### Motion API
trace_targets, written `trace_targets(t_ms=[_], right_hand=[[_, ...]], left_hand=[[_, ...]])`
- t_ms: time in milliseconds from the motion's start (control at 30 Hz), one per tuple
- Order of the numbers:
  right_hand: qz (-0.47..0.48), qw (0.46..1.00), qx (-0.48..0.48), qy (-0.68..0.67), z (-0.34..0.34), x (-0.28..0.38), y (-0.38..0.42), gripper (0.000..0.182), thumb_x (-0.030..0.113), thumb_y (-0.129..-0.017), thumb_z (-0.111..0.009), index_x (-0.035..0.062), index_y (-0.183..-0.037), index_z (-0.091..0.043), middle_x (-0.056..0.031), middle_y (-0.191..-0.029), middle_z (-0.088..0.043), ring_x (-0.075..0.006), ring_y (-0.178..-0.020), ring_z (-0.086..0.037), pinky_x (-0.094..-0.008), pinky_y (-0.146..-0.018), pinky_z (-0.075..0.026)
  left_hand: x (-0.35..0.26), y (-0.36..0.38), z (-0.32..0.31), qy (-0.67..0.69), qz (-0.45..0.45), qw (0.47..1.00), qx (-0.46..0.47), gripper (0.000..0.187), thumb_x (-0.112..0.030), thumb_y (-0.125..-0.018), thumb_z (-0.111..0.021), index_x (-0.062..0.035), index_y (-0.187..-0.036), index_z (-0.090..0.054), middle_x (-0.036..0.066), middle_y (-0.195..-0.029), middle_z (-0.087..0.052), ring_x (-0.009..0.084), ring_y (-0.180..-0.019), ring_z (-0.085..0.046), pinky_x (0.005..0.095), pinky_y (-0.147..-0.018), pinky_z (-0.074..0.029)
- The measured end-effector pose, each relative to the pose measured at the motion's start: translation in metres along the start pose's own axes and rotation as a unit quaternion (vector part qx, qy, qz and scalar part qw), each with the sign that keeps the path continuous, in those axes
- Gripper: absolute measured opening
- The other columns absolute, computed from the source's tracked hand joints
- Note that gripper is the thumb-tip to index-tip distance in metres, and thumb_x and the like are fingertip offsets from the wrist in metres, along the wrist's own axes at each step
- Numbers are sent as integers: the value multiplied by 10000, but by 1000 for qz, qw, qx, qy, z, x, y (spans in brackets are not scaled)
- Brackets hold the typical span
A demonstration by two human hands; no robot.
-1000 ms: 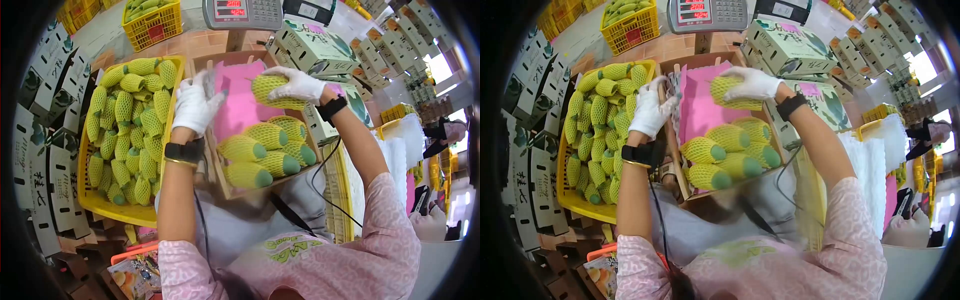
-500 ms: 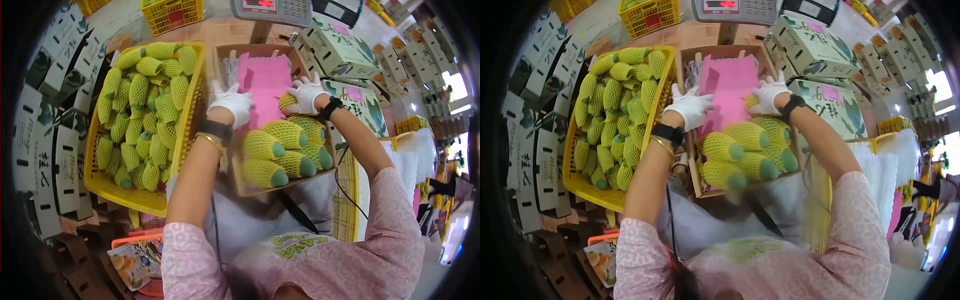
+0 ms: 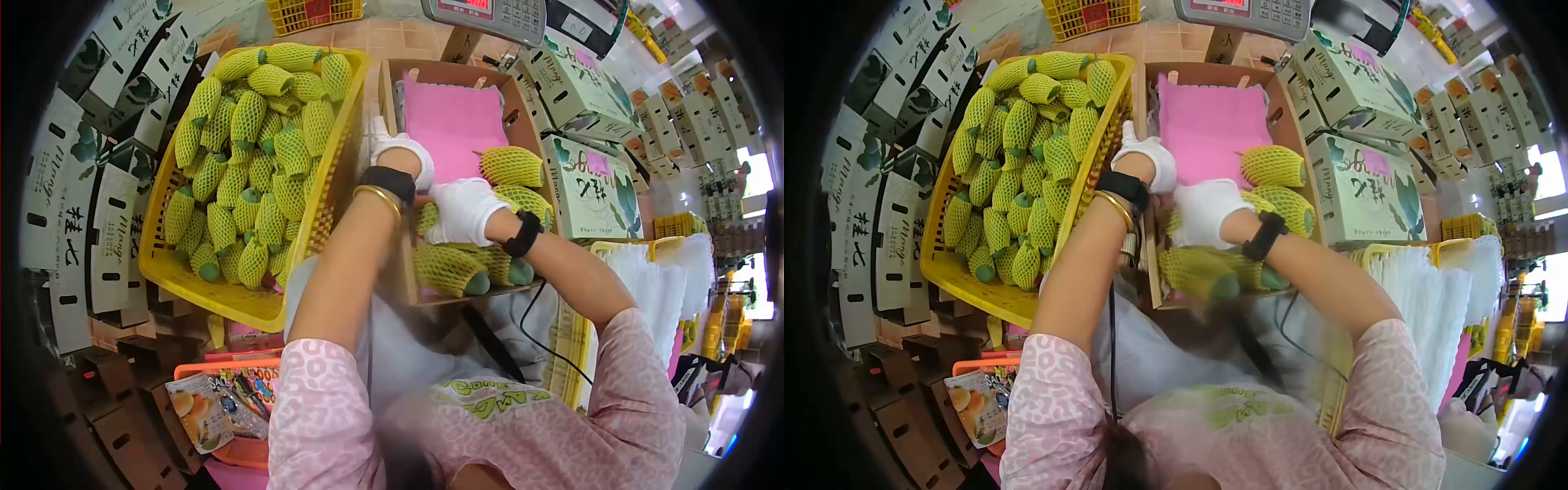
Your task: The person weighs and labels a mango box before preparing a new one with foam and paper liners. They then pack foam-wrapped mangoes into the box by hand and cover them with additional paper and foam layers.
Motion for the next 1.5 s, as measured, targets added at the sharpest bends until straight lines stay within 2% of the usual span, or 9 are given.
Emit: trace_targets(t_ms=[67,200,300,433,700,933,1267,1400,1500], right_hand=[[-10,998,4,-56,17,-6,6,512,375,-620,-649,161,-1079,-576,-150,-871,-632,-305,-824,-606,-383,-724,-474],[45,996,-29,-75,18,-17,-3,473,379,-636,-619,123,-1035,-608,-171,-896,-626,-317,-817,-604,-386,-732,-473],[-4,998,53,-17,7,-11,-16,407,415,-700,-545,80,-901,-659,-140,-854,-639,-312,-819,-606,-394,-732,-465],[4,991,110,82,-14,6,-25,426,459,-752,-480,106,-900,-667,-126,-863,-644,-297,-820,-614,-416,-730,-451],[-6,983,178,50,-16,5,-24,477,453,-670,-580,45,-904,-660,-140,-871,-647,-304,-809,-619,-423,-722,-457],[-11,995,72,-64,2,-21,-25,427,374,-642,-584,18,-869,-648,-203,-811,-623,-334,-757,-612,-381,-702,-480],[59,994,90,-20,-15,-7,-35,405,424,-684,-586,65,-857,-661,-169,-842,-636,-336,-784,-612,-383,-706,-481],[37,998,42,-32,-36,-8,-33,495,503,-705,-549,88,-959,-645,-163,-923,-631,-341,-856,-597,-396,-764,-465],[63,992,93,-65,-19,-19,-32,509,502,-712,-566,145,-1072,-602,-158,-983,-619,-323,-901,-587,-368,-786,-459]], left_hand=[[-2,4,3,19,34,999,21,393,-250,-775,-511,-142,-1148,-564,101,-1237,-501,284,-1221,-379,714,-932,-91],[-5,10,8,38,48,998,-13,379,-253,-779,-501,-143,-1135,-574,120,-1213,-516,288,-1183,-429,714,-935,-46],[-2,3,4,42,46,998,-13,356,-172,-772,-504,-146,-1117,-588,94,-1210,-523,291,-1187,-429,725,-925,-55],[-5,8,3,-19,42,999,-22,321,-144,-772,-500,-144,-1070,-618,89,-1199,-533,282,-1181,-439,732,-918,-76],[1,-3,-2,0,32,998,-50,296,-175,-765,-523,-165,-1036,-640,55,-1129,-584,266,-1176,-434,736,-914,-72],[-17,8,-12,-99,58,991,-66,351,-224,-756,-564,-196,-1103,-608,38,-1153,-571,256,-1171,-421,698,-949,-43],[-21,12,-15,-144,77,986,-42,395,-275,-770,-549,-178,-1152,-573,43,-1288,-455,253,-1257,-317,663,-982,-9],[-19,13,-13,-106,77,989,-63,374,-269,-744,-569,-191,-1109,-602,49,-1269,-474,256,-1267,-306,679,-969,-25],[-18,13,-9,-114,65,991,-23,411,-264,-728,-593,-185,-1130,-586,53,-1292,-449,264,-1279,-283,689,-960,-36]])
Point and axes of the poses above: each hand's wrist, its own y-axis away from the middle knuckle, its own z-axis out of the back of the hand, x = y × z, the point moved 3 cm from there along -y, towards the middle knuckle
